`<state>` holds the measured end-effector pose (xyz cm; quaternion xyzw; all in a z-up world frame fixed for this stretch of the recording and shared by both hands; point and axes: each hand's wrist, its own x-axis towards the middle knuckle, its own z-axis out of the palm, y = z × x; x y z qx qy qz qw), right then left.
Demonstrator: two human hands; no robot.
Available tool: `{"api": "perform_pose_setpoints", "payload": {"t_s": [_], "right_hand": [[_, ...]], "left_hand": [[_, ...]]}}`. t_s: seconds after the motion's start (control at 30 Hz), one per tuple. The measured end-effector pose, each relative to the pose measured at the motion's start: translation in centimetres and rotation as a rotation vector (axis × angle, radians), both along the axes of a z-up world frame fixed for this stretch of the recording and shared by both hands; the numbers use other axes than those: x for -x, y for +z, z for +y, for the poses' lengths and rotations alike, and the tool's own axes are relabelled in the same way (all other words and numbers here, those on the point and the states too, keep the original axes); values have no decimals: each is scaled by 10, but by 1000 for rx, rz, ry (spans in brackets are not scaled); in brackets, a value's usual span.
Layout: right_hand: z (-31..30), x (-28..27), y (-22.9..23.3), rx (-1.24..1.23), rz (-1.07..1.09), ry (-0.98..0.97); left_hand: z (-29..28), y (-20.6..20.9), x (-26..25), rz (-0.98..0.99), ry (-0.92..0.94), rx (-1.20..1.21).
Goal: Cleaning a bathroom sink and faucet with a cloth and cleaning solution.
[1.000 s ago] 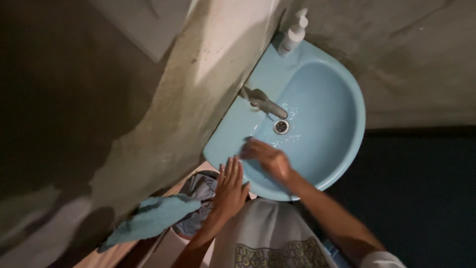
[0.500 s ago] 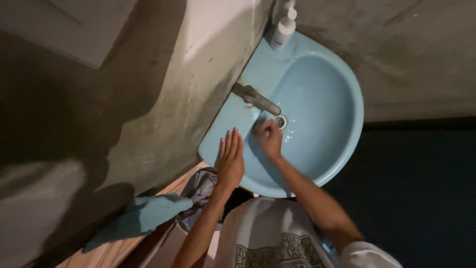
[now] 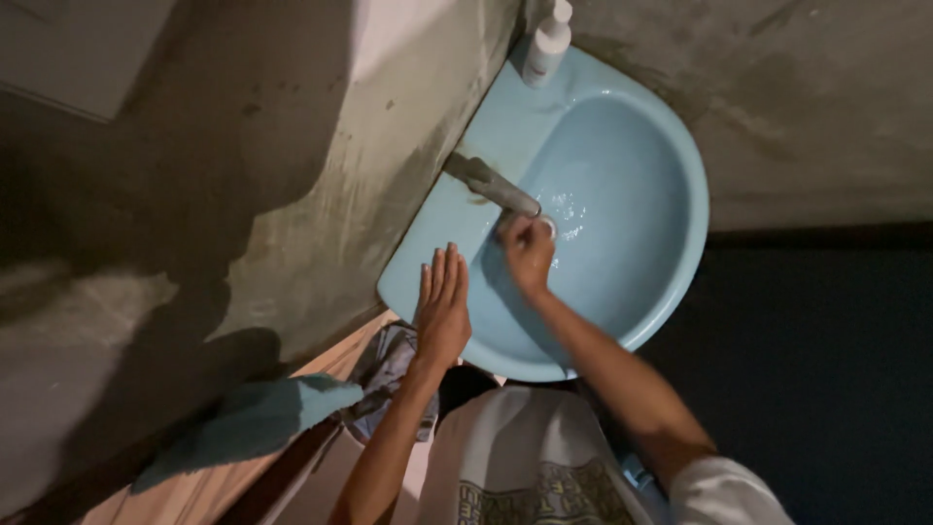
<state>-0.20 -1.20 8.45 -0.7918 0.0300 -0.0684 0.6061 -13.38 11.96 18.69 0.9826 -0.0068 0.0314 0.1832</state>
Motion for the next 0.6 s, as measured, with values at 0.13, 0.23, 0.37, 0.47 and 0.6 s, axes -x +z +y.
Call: {"api": "perform_pose_setpoints", "payload": {"t_s": [0.13, 0.23, 0.37, 0.47, 0.6], "right_hand": [[-4, 5, -8, -355, 92, 184], [0, -10, 0, 100, -26, -60], [-2, 23, 22, -83, 23, 107], [-9, 65, 23, -140, 49, 384], [-17, 69, 29, -23, 284, 597]], "left_hand": [[-1, 5, 1, 38, -21, -24], [0, 7, 3, 88, -31, -38], [-3, 7, -1, 101, -56, -28], [-2, 10, 1, 94, -65, -6], [-3, 9, 3, 85, -82, -20]]}}
